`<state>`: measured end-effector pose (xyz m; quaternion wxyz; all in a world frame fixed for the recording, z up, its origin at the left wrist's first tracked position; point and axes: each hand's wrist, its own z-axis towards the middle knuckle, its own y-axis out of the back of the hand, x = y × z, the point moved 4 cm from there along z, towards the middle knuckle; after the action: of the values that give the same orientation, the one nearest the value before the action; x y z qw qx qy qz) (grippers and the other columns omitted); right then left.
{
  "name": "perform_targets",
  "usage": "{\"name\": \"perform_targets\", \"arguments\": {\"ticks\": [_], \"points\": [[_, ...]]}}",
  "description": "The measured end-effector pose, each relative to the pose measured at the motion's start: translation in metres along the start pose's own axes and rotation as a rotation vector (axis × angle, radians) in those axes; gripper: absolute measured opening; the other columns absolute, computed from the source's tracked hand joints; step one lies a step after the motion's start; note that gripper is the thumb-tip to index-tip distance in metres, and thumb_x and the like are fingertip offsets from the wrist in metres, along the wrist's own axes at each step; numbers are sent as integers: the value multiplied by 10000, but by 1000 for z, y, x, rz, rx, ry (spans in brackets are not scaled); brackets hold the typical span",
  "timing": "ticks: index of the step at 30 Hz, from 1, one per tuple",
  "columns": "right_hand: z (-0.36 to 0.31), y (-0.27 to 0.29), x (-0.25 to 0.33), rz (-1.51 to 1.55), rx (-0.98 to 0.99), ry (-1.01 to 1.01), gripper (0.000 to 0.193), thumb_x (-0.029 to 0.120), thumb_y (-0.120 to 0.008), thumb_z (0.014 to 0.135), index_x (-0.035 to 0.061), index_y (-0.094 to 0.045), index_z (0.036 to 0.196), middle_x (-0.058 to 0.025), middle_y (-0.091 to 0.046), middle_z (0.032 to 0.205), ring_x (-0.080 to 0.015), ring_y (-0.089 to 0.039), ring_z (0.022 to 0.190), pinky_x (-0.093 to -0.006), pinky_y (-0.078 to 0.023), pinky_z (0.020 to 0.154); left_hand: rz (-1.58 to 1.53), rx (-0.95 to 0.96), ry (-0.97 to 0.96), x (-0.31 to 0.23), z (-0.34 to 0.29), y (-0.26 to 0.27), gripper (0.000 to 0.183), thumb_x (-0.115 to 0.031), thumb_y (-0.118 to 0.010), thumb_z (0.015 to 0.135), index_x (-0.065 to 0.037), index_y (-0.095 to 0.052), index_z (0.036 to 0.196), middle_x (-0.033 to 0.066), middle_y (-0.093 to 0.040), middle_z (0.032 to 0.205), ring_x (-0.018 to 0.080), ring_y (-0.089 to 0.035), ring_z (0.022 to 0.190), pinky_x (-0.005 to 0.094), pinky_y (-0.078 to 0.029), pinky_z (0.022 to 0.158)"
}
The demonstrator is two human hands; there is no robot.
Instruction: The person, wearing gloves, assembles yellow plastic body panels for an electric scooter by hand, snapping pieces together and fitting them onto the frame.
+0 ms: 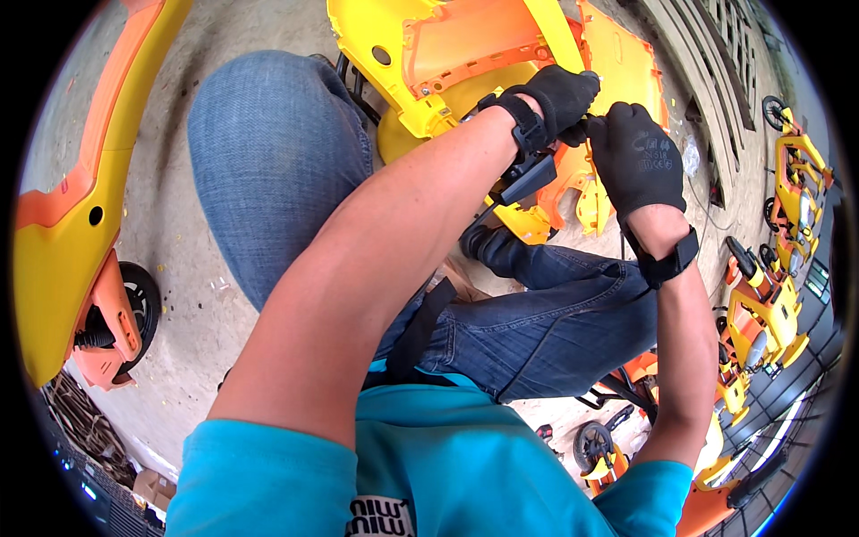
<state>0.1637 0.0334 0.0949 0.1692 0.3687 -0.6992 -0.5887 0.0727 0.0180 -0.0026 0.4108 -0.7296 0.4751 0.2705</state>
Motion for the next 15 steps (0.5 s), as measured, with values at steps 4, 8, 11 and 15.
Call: {"name": "perform_targets", "arguments": {"ticks": [4,8,11,15], "points": [[-4,5,2,15,17,42,165,148,-566,842,41,-533,964,-157,-568,996,-327,-609,879,-411,-498,736,-39,0,13,-1,0,-1,432,-388,-448,944,25,-573,965,171,-660,782,225,-658,589,307,-546,555],[-6,3,1,163,-164,127,139,122,-553,846,47,-528,959,-164,-566,974,-334,-614,839,-414,-500,733,-60,3,3,-2,-1,-2,427,-384,-446,946,23,-572,972,162,-655,756,223,-653,585,316,-544,555],[-4,2,3,106,-174,164,133,122,-551,852,42,-524,955,-165,-566,960,-338,-613,827,-414,-501,722,-50,7,-11,-3,1,-3,427,-384,-447,946,24,-571,971,159,-650,741,221,-648,579,318,-543,552],[-2,1,1,76,-109,79,145,147,-553,868,32,-522,951,-165,-572,926,-343,-612,825,-413,-502,712,-24,26,-6,1,3,-1,425,-382,-449,945,26,-568,967,160,-651,743,219,-641,568,318,-542,550]]}}
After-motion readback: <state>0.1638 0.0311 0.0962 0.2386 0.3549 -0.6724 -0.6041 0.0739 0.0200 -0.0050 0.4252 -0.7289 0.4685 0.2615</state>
